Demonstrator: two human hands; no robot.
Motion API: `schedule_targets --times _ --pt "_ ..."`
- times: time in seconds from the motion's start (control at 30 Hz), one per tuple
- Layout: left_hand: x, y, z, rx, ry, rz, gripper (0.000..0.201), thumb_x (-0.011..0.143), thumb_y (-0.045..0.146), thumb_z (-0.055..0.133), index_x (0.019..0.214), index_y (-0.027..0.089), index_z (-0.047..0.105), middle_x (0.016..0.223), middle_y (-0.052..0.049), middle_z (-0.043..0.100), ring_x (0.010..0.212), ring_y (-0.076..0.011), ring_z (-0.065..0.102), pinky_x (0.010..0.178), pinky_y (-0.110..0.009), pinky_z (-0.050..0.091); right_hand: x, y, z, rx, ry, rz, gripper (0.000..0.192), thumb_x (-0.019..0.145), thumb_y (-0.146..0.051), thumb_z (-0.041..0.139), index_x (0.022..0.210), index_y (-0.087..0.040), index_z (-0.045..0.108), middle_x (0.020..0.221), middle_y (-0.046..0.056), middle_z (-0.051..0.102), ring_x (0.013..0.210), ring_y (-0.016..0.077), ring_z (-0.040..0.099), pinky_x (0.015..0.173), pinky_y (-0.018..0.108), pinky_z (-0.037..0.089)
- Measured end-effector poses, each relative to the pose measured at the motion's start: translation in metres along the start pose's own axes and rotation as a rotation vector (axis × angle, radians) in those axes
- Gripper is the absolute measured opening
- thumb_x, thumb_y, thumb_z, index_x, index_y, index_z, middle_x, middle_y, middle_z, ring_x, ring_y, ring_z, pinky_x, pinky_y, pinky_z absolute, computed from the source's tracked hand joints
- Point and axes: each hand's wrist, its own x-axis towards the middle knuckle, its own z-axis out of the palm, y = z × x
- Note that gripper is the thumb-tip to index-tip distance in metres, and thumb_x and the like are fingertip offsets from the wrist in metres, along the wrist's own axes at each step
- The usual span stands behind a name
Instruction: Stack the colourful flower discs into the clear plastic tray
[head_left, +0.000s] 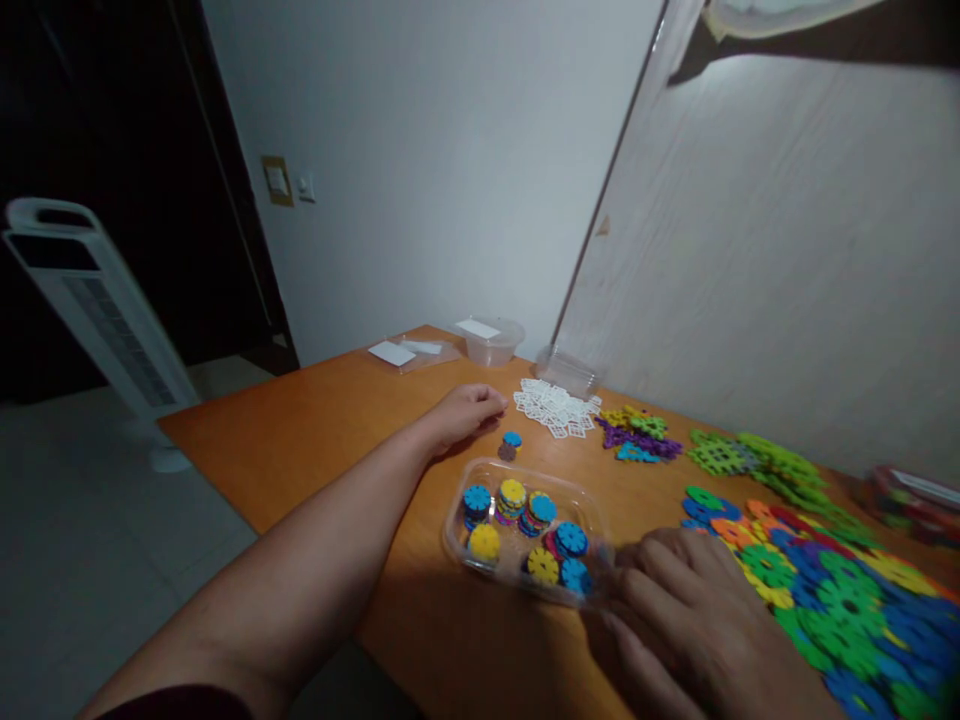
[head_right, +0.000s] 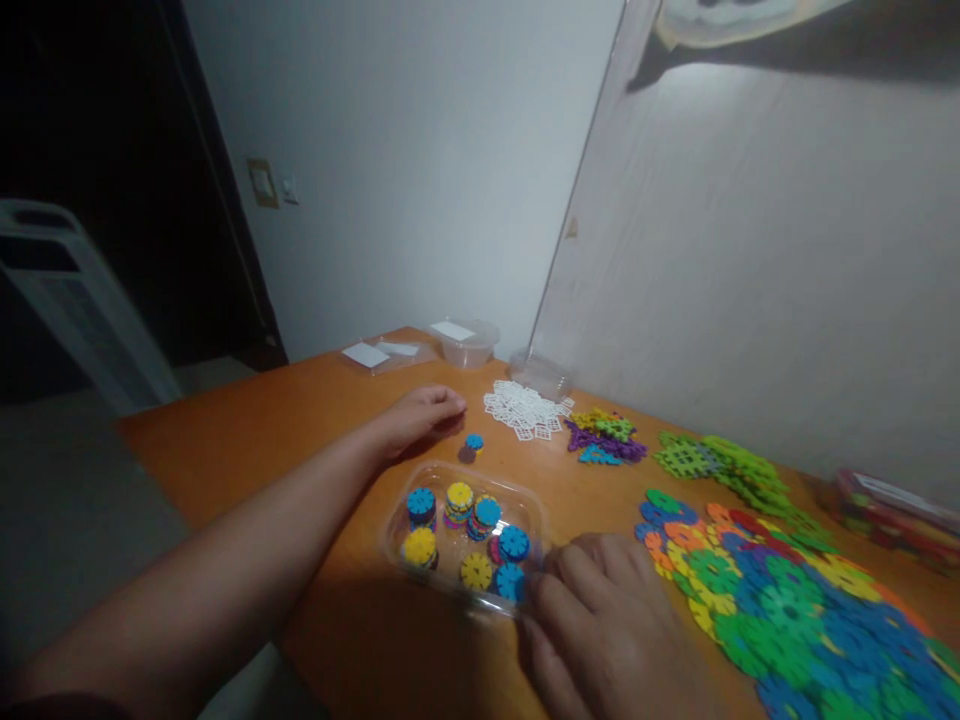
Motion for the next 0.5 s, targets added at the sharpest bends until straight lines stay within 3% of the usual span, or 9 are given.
schedule_targets --times 0.2,0.37,0.5 --pt "-0.017 0.005 0.027 -0.022 -0.122 0.033 0.025 0.080 0.037 0.072 0.080 0.017 0.056 0.069 0.000 0.056 0.058 -0.0092 0.051 0.058 -0.024 0.042 -0.039 0.015 0.005 -0.059 0.114 0.016 0.014 0.091 -0.021 0.057 0.079 -0.024 0.064 0.076 0.003 0.065 0.071 0.0208 0.055 0.066 0.037 0.036" --pt "-0.027 0.010 0.039 0.027 -0.187 0.063 0.021 0.081 0.035 0.072 0.082 0.018 0.060 0.070 0.000 0.055 0.059 -0.0090 0.048 0.056 -0.023 0.038 -0.048 0.011 -0.014 -0.084 0.054 0.008 0.003 0.086 -0.023 0.066 0.085 -0.025 0.064 0.081 0.004 0.068 0.071 0.0200 0.060 0.062 0.035 0.043" --pt "-0.040 0.016 0.051 0.064 -0.170 0.082 0.015 0.082 0.032 0.071 0.085 0.018 0.064 0.071 -0.001 0.055 0.062 -0.0094 0.047 0.057 -0.022 0.037 -0.056 0.013 -0.014 0.064 0.138 0.178 0.015 0.091 -0.025 0.061 0.105 -0.025 0.064 0.091 0.005 0.071 0.081 0.0212 0.066 0.068 0.034 0.051"
